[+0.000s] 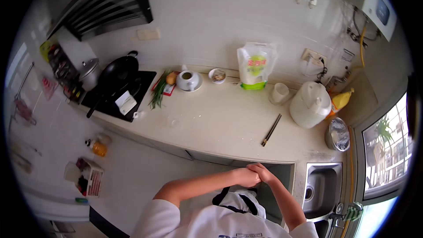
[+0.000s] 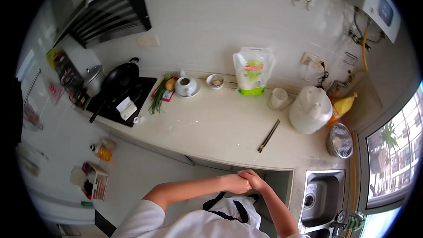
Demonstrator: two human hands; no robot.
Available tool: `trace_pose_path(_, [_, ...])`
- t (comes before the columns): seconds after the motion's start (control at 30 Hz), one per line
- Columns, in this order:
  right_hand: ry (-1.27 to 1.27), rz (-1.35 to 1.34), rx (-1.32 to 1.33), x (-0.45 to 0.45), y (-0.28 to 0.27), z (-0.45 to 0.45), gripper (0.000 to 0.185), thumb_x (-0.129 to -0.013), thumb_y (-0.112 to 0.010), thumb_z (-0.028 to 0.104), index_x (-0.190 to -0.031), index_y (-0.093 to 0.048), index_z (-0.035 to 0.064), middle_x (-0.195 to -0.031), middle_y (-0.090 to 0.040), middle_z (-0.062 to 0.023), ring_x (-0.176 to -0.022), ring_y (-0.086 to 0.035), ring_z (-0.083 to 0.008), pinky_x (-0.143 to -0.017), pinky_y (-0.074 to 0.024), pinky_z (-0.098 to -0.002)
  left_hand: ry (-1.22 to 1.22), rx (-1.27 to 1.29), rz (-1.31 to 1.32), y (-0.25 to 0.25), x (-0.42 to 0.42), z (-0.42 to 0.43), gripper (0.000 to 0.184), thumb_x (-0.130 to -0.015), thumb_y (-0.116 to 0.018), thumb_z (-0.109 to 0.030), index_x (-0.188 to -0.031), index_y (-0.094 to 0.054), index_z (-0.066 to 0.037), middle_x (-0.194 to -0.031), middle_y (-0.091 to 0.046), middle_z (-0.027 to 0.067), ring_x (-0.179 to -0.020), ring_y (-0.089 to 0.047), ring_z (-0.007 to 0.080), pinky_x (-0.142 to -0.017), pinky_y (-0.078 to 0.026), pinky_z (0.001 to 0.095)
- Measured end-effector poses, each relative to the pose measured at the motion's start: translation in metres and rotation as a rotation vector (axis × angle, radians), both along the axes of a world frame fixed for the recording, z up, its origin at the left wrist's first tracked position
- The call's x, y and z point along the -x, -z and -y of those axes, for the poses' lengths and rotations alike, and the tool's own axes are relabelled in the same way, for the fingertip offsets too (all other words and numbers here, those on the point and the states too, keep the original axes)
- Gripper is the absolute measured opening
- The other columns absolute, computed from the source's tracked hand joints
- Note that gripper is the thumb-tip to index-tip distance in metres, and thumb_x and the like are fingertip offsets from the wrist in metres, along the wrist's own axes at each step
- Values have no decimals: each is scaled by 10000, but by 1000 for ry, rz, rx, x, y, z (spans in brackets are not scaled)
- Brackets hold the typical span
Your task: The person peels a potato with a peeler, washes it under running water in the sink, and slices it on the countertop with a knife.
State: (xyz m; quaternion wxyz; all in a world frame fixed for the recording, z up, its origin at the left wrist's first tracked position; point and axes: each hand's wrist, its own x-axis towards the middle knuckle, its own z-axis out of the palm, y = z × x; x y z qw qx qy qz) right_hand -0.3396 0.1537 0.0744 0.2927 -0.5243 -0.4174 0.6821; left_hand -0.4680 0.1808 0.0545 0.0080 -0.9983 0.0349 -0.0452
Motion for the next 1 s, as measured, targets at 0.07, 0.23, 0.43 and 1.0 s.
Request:
trace_pose_path(0.07, [-39,-274,244,51,16,-18,323,-895,-501,288,-982,-625,2,-881,-648,-79,-827,-593,-165,-783,-467,-294,-161,180,154,-31,64,-5,200,-700,-566,-238,-580,-580,-79,-574,-607,103,-459,-575,209,-450,-463,331])
trace_pose_path(0.23, [-69,-737,473,177,61,-69,349,-901,-495,385,-982,-630,74,-770,-587,-34,-729,-532,-154,-691,-450,-307,-592,97,826,-25,182,-17,278,-677,-628,-164,-469,-466,-75,-504,-529,58,-444,-544,228,-462,-465,343])
trace_pose_path(0.43, [1,-627,208,295,17,-65,277,-891,-568,230,-1094,-518,48,-933,-624,-95,-921,-578,-162,-825,-445,-307,-1666,184,1051,-4,283,2,131,-786,-641,-131,-822,-539,-55,-671,-554,71,-583,-554,237,-547,-463,337])
trace_pose_path(1.0, [29,594,-494,256,120,-247,290,-784,-625,71,-1039,-503,8,-1006,-562,-167,-854,-607,-273,-747,-489,-372,-1945,651,208,29,472,-90,322,-831,-602,-235,-1086,-563,-42,-1041,-577,166,-941,-577,325,-777,-480,412])
